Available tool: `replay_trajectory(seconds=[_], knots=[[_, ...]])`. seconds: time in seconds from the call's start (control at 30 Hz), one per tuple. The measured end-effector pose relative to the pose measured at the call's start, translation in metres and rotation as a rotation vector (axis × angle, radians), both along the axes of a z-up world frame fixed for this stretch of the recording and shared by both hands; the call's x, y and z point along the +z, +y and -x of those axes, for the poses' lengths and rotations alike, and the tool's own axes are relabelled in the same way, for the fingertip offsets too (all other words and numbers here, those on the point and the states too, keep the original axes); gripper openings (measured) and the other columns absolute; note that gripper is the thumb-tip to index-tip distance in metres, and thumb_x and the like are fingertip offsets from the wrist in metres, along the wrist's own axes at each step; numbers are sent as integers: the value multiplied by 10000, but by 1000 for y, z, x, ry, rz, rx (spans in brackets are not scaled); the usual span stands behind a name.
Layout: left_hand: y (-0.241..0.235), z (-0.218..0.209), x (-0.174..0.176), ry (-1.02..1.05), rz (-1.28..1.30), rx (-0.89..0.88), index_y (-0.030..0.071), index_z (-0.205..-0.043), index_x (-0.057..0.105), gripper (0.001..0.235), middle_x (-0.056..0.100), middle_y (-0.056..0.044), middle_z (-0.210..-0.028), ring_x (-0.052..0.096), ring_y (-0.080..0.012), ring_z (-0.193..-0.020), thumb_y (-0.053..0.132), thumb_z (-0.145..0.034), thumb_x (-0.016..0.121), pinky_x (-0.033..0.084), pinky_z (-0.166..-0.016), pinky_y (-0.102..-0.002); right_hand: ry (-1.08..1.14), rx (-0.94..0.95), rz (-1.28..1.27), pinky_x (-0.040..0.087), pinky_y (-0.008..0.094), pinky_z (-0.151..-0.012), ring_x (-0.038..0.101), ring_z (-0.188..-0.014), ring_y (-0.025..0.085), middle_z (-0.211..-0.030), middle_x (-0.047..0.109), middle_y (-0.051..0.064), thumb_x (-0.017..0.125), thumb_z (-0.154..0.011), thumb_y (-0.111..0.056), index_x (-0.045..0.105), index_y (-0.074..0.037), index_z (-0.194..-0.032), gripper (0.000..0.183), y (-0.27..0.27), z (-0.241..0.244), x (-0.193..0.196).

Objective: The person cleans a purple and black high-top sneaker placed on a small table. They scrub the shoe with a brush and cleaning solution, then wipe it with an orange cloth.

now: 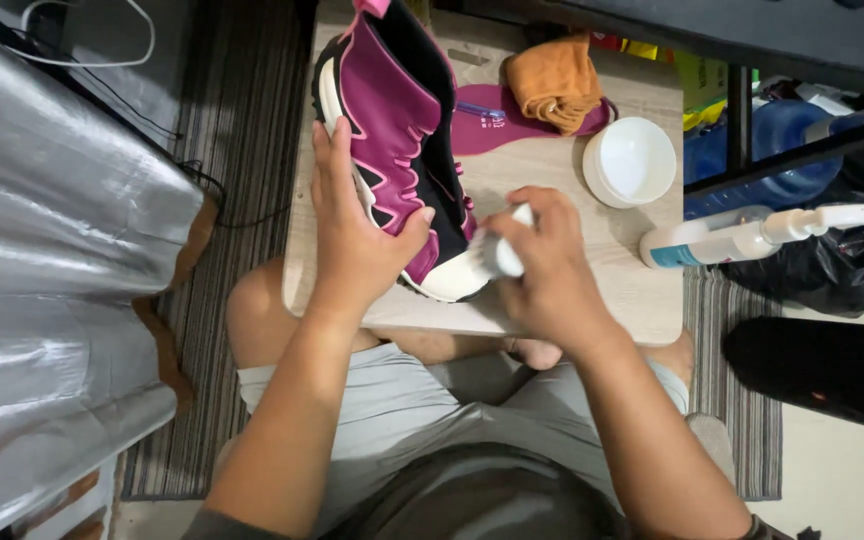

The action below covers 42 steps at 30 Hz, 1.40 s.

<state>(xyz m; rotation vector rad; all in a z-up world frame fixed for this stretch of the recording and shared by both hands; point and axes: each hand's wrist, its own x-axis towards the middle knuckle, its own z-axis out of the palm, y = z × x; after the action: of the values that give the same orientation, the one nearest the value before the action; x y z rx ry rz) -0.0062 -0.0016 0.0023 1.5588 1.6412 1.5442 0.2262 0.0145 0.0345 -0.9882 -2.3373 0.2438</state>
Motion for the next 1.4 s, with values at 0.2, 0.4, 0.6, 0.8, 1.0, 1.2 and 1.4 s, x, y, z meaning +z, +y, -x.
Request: replay_trajectory(seconds=[0.2, 0.4, 0.6, 0.8, 1.0, 1.2, 1.4], knots=[[2, 0, -3, -5, -6, 2, 145, -1661, 210, 1200, 156, -345, -1663, 249, -629, -1496, 197, -721, 954, 238, -1202, -715, -12, -38, 88, 384, 579, -1069, 450, -1279, 505, -1325, 484, 188, 665, -639, 35, 622, -184, -1299, 696, -18, 12, 18], [4, 2, -9, 26, -30, 4, 150, -1662, 214, 1220, 169, -337, -1662, 260, -616, -1499, 239, -709, 970, 248, -1207, -708, -111, 75, -84, 341, 515, -973, 436, -1307, 407, -1348, 544, 102, 662, -607, -32, 727, -360, -1184, 667, -31, 28, 34], [3, 1, -1, -12, -11, 5, 149, -1663, 215, 1222, 153, -344, -1666, 249, -624, -1500, 183, -702, 968, 235, -1214, -704, -13, -44, -67, 374, 556, -1072, 496, -1288, 462, -1332, 544, 167, 736, -700, -12, 662, -253, -1325, 674, 2, -3, -3], [2, 4, 1, 92, 82, -32, 140, -1640, 110, 1153, 68, -317, -1712, 136, -532, -1607, 232, -822, 918, 197, -1298, -629, -401, 51, -278, 369, 629, -970, 545, -1321, 331, -1506, 542, 29, 688, -959, -310, 586, -464, -1366, 447, -62, 53, 47], [-2, 2, 8, 43, 100, -7, 144, -1631, 135, 1122, 81, -333, -1703, 118, -519, -1605, 189, -805, 893, 169, -1298, -602, -377, -45, -316, 364, 581, -957, 543, -1329, 364, -1431, 578, 68, 714, -934, -232, 632, -478, -1336, 479, -37, 33, 50], [2, 3, 1, 87, 75, 1, 111, -1626, 151, 1130, 100, -339, -1695, 125, -507, -1606, 260, -801, 909, 158, -1307, -588, -481, 41, -324, 360, 676, -966, 505, -1374, 362, -1530, 515, 59, 688, -970, -314, 556, -445, -1409, 477, -65, 50, 40], [-1, 3, 5, 105, 49, 13, 114, -1628, 128, 1114, 120, -365, -1684, 108, -511, -1607, 219, -823, 891, 166, -1297, -624, -325, 52, -358, 281, 601, -1061, 506, -1368, 368, -1453, 576, 58, 805, -989, -402, 645, -435, -1295, 347, -38, 27, 28]])
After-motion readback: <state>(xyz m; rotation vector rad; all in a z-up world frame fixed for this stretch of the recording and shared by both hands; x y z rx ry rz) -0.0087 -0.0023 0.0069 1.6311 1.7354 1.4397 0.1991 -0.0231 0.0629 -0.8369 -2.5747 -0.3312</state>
